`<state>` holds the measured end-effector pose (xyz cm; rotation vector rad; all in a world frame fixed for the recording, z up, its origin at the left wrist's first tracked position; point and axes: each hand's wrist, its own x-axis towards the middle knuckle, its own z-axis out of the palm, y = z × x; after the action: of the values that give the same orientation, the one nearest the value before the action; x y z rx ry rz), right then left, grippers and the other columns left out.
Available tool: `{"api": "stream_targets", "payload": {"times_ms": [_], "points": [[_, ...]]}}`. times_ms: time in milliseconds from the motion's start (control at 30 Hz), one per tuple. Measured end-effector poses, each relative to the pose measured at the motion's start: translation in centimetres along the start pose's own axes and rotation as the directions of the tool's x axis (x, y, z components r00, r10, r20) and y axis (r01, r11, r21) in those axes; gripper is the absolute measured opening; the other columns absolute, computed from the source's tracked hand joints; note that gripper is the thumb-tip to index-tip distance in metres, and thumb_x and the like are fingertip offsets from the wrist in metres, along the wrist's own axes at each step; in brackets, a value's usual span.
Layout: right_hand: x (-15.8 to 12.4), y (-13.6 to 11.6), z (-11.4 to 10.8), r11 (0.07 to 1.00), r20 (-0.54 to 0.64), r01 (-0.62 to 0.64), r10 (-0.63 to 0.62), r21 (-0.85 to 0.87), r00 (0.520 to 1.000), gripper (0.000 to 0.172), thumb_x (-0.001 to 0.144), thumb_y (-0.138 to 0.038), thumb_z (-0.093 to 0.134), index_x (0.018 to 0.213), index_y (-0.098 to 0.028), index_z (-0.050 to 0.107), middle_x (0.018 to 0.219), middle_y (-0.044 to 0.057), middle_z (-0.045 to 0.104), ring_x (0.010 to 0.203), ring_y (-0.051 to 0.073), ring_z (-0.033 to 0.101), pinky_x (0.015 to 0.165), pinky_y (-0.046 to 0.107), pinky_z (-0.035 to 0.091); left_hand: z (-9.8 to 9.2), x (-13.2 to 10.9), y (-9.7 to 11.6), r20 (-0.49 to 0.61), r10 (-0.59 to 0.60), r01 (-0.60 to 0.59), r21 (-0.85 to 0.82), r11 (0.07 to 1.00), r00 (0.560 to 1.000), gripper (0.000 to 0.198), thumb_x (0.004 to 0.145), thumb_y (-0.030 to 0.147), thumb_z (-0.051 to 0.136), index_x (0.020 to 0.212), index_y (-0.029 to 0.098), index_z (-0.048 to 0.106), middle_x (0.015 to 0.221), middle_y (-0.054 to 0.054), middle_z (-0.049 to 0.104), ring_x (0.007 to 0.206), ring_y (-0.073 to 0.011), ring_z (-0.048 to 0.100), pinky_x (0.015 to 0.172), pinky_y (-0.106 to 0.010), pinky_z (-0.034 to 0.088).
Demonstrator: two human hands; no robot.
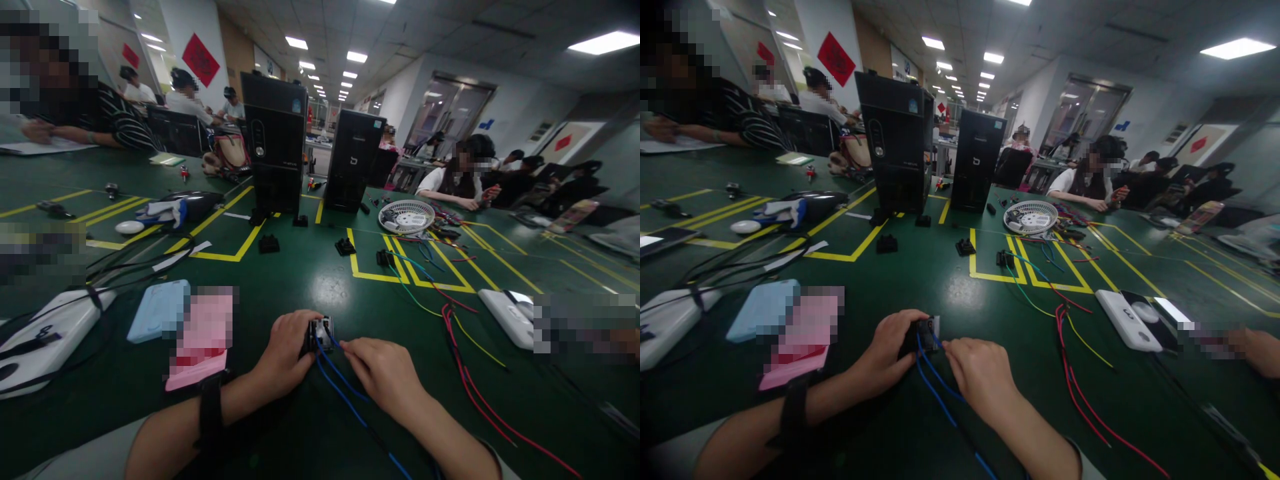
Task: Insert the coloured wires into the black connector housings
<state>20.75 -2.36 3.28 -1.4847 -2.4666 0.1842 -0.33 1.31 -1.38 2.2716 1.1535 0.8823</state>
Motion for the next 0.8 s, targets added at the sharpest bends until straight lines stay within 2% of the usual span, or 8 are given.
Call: {"api": "stream_targets", "payload": {"times_ms": [100,267,367,433,533,600,667,800], "points": [[-0.2,0.0,-0.1,0.999,-0.08,-0.017,0.014,-0.029,0.997,0.026,0.094,-0.024,0.043,0.098,-0.021,0.068,0.086,0.005,0.072,0.076,0.018,0.067,0.069,0.027,0.045,0.0,0.0,0.0,-0.004,0.0,0.0,0.0,1.0,1.0,0.05,0.073,0.012,0.053,0.12,0.024,0.042,0.118,-0.007,0.055,0.111,-0.0271,0.049,0.098,-0.049,0.032],[-0.4,-0.3,0.3,0.997,-0.204,0.048,-0.036,0.056,0.978,0.022,0.093,-0.023,0.045,0.1,-0.021,0.066,0.085,0.003,0.071,0.074,0.016,0.065,0.07,0.026,0.044,0.0,0.0,0.1,-0.005,0.007,-0.007,0.005,1.0,1.0,0.052,0.072,0.01,0.053,0.12,0.024,0.042,0.12,-0.007,0.054,0.113,-0.027,0.048,0.098,-0.049,0.032],[-0.3,-0.5,0.6,0.992,-0.182,0.109,-0.095,0.071,0.979,0.022,0.093,-0.023,0.046,0.102,-0.021,0.066,0.082,0.002,0.07,0.072,0.015,0.064,0.069,0.026,0.043,0.0,0.0,0.1,-0.009,0.01,-0.01,0.012,1.0,1.0,0.051,0.072,0.01,0.054,0.12,0.024,0.042,0.119,-0.007,0.054,0.113,-0.027,0.048,0.098,-0.049,0.032],[-0.2,-0.5,0.4,0.99,-0.112,0.131,-0.125,0.054,0.986,0.022,0.093,-0.023,0.046,0.102,-0.021,0.066,0.081,0.002,0.07,0.072,0.015,0.064,0.067,0.025,0.043,-0.1,0.0,0.2,-0.015,0.009,-0.008,0.01,1.0,1.0,0.049,0.073,0.011,0.054,0.119,0.024,0.043,0.118,-0.007,0.055,0.111,-0.0271,0.049,0.097,-0.049,0.033],[-0.1,-0.4,0.1,0.996,0.004,0.085,-0.085,0.024,0.996,0.02,0.092,-0.022,0.047,0.097,-0.021,0.066,0.082,0.002,0.071,0.075,0.016,0.066,0.066,0.025,0.043,-0.1,0.1,0.2,-0.018,0.006,-0.006,0.001,1.0,1.0,0.048,0.073,0.012,0.053,0.119,0.024,0.044,0.116,-0.007,0.056,0.11,-0.0274,0.05,0.097,-0.049,0.033],[0.0,-0.3,-0.2,1.0,0.031,0.026,-0.027,0.009,0.999,0.02,0.092,-0.021,0.046,0.094,-0.021,0.067,0.084,0.002,0.072,0.077,0.016,0.067,0.066,0.024,0.044,-0.1,0.1,0.2,-0.014,0.005,-0.005,-0.003,1.0,1.0,0.048,0.073,0.012,0.053,0.119,0.024,0.044,0.117,-0.007,0.056,0.111,-0.0274,0.049,0.097,-0.049,0.033],[-0.1,-0.2,-0.4,1.0,0.015,-0.015,0.015,0.005,1.0,0.021,0.092,-0.022,0.047,0.095,-0.023,0.068,0.085,0.002,0.072,0.078,0.017,0.068,0.066,0.024,0.044,-0.2,0.1,0.2,-0.012,0.0,0.0,-0.002,1.0,1.0,0.048,0.073,0.012,0.053,0.119,0.024,0.044,0.116,-0.007,0.056,0.11,-0.0273,0.05,0.097,-0.048,0.033],[-0.2,-0.1,-0.6,0.997,-0.103,-0.041,0.047,0.065,0.994,0.02,0.09,-0.023,0.05,0.097,-0.024,0.069,0.09,0.001,0.073,0.079,0.017,0.069,0.069,0.025,0.046,-0.2,0.1,0.2,-0.006,0.006,-0.006,0.001,1.0,1.0,0.049,0.073,0.013,0.054,0.12,0.024,0.044,0.118,-0.006,0.055,0.112,-0.027,0.049,0.098,-0.047,0.033]]}}
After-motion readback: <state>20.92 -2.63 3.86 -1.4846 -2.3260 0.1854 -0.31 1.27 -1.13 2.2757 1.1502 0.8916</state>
